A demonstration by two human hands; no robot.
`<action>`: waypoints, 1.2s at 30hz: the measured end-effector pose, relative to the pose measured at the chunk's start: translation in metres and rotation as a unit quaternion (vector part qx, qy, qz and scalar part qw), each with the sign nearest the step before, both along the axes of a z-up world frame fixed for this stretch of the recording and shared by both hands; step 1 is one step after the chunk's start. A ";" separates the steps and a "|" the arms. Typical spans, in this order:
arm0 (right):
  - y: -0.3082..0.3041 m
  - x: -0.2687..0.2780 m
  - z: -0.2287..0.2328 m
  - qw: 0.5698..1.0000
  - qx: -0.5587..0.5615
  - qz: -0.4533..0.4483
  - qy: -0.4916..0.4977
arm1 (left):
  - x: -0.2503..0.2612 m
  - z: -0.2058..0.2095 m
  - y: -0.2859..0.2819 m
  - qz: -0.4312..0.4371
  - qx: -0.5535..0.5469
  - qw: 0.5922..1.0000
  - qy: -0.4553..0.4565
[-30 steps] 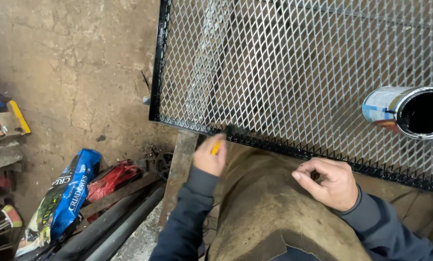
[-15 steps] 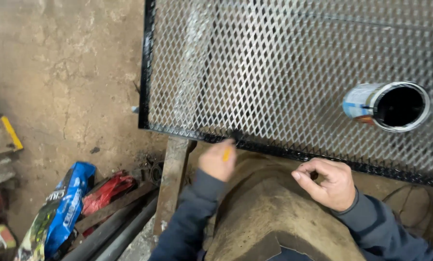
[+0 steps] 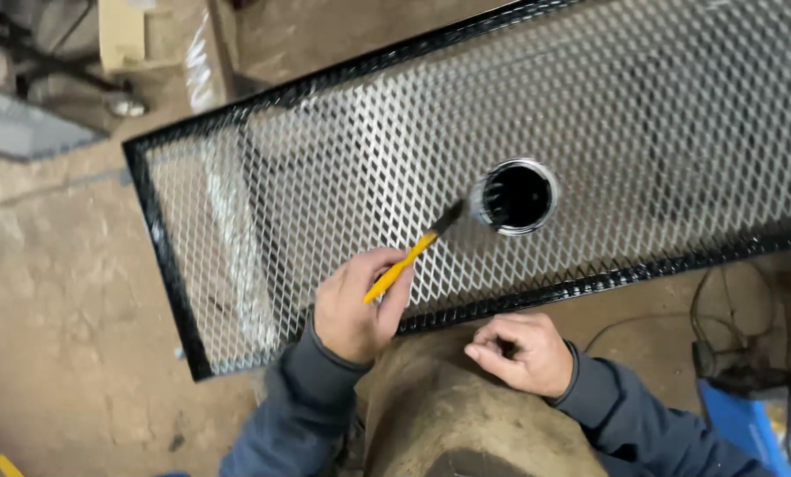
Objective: Painting a metal mesh frame with black paint using a brush.
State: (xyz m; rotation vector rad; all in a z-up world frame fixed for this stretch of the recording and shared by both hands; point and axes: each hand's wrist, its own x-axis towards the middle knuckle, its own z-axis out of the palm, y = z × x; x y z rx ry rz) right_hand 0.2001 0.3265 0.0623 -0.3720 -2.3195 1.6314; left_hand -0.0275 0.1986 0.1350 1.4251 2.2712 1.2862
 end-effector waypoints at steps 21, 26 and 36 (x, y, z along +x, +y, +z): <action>-0.012 0.042 -0.012 0.980 -0.064 -0.181 -0.051 | -0.017 -0.071 0.142 -0.194 -0.097 0.969 0.114; -0.010 0.042 -0.012 0.979 -0.067 -0.186 -0.050 | -0.019 -0.082 0.145 -0.178 -0.118 0.970 0.116; -0.012 0.042 -0.018 0.979 -0.066 -0.185 -0.057 | -0.021 -0.090 0.144 -0.183 -0.117 0.969 0.115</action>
